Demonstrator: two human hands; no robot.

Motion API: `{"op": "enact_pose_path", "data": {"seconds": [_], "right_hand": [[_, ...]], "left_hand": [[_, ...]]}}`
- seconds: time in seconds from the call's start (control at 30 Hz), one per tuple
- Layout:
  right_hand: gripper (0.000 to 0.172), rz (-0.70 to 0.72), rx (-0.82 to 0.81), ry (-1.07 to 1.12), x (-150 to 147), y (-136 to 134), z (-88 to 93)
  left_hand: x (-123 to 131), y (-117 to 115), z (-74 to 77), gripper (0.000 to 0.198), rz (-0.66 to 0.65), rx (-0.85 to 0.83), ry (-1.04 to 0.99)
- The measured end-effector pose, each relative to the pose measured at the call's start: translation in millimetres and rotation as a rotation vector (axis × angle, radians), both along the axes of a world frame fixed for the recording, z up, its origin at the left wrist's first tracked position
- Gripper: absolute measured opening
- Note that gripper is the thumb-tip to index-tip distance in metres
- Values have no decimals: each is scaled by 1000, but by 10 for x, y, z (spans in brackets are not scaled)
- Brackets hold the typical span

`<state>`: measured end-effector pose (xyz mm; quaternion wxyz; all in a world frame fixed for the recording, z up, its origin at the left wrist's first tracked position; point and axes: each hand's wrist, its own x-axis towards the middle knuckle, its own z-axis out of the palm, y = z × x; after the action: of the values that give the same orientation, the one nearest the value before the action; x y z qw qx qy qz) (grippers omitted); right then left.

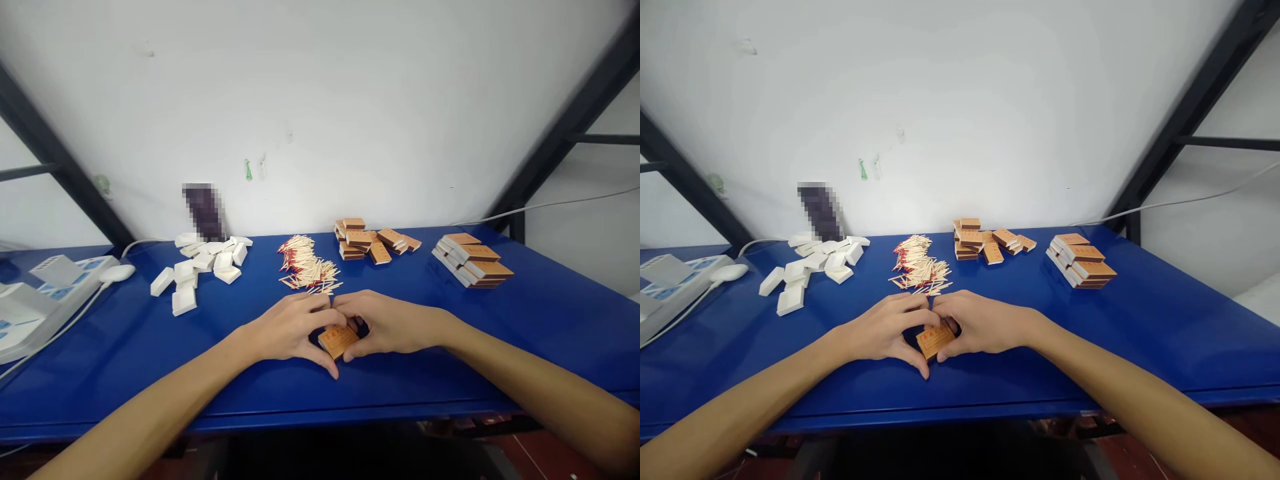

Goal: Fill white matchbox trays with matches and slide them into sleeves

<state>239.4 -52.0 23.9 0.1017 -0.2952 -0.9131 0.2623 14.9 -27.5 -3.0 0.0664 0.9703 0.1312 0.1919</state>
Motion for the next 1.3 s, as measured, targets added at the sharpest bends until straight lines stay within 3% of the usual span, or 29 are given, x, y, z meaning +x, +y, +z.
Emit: {"op": "enact_pose_path", "data": {"seconds": [0.07, 0.13, 0.27, 0.37, 0.47, 0.8, 1.03, 1.13, 1.23, 1.3], "right_hand": [[25, -79, 99, -37, 157, -69, 108], [35, -232, 177, -58, 447, -176, 246], [39, -629, 291, -121, 1321, -402, 475], [39, -866, 314, -181, 1932, -459, 511], [35, -949, 291, -195, 2250, -406, 449], [26, -911, 297, -144, 2126, -223, 303], [44, -949, 362, -126, 2351, -148, 109], [52, -927, 538, -213, 2394, -244, 63], [46, -868, 740, -226, 2223, -374, 57], [38, -729, 729, -182, 1976, -421, 67]], "left_hand": [[-47, 8, 37, 62, 25, 34, 28], [-109, 32, 88, 56, 60, 38, 26], [-192, 105, 160, 30, 133, 57, -10], [-185, 133, 160, 29, 140, 69, -8], [-170, 144, 149, 30, 127, 75, -7], [-266, 230, 172, 36, 189, 36, 13], [-256, 212, 193, 37, 185, 118, 15], [-444, 305, 327, 38, 337, 230, -52], [-778, 479, 464, 43, 668, 245, -211], [-1014, 598, 496, 47, 872, 213, -174]]}}
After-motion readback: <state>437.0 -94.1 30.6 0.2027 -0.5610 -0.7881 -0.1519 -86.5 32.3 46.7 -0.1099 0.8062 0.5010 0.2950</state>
